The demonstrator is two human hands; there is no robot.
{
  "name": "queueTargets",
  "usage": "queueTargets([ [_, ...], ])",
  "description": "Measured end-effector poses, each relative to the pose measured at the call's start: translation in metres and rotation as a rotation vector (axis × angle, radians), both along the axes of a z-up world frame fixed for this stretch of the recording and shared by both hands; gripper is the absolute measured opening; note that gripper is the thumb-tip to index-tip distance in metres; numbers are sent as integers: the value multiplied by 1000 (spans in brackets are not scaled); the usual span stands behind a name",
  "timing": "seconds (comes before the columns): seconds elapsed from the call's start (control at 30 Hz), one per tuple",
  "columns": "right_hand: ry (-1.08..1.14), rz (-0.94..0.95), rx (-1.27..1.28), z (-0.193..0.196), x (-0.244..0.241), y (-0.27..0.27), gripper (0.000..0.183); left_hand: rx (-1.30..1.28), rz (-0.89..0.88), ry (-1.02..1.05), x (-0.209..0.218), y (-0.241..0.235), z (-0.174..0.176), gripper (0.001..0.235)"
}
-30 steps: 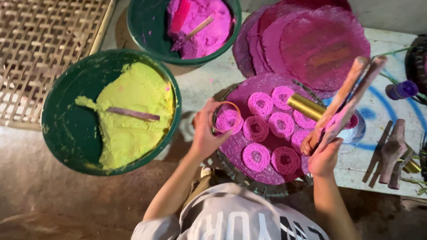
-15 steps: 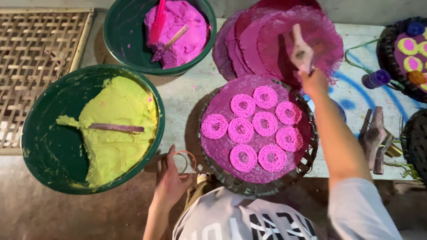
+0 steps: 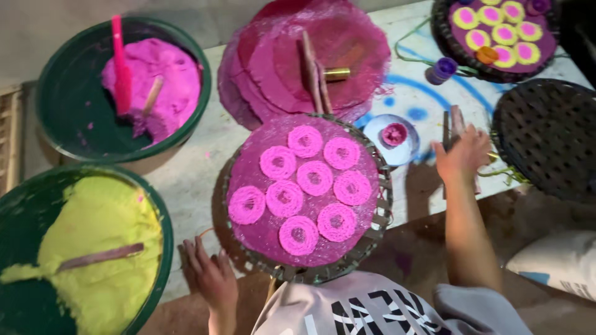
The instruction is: The person fills a hand-operated dough extruder with pink dough from a bucket and presses out small ring-shaped dough pieces onto a large flat purple cracker base.
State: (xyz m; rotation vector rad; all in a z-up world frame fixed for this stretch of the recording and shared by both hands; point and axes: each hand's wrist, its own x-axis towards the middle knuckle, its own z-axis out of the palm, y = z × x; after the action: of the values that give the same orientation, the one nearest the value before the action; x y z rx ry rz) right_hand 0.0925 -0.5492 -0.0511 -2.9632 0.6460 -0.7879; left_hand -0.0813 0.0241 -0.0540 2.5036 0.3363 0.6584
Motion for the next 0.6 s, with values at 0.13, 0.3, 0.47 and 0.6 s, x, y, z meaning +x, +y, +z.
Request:
queueTargets([
  [0.13, 404, -320, 280, -31, -36, -41, 107, -218, -115, -161, 14, -18, 41, 45],
  [0.3, 111, -81, 272, -12, -52, -56, 44, -173, -240, -267, 46, -32, 100, 40],
  [0.47, 117, 438, 1179, 78, -54, 26, 27, -365, -439, -275, 80, -46, 152, 44],
  [0.6, 606, 787, 1363, 114, -19, 134, 36, -1436, -855, -255, 144, -50, 156, 68],
])
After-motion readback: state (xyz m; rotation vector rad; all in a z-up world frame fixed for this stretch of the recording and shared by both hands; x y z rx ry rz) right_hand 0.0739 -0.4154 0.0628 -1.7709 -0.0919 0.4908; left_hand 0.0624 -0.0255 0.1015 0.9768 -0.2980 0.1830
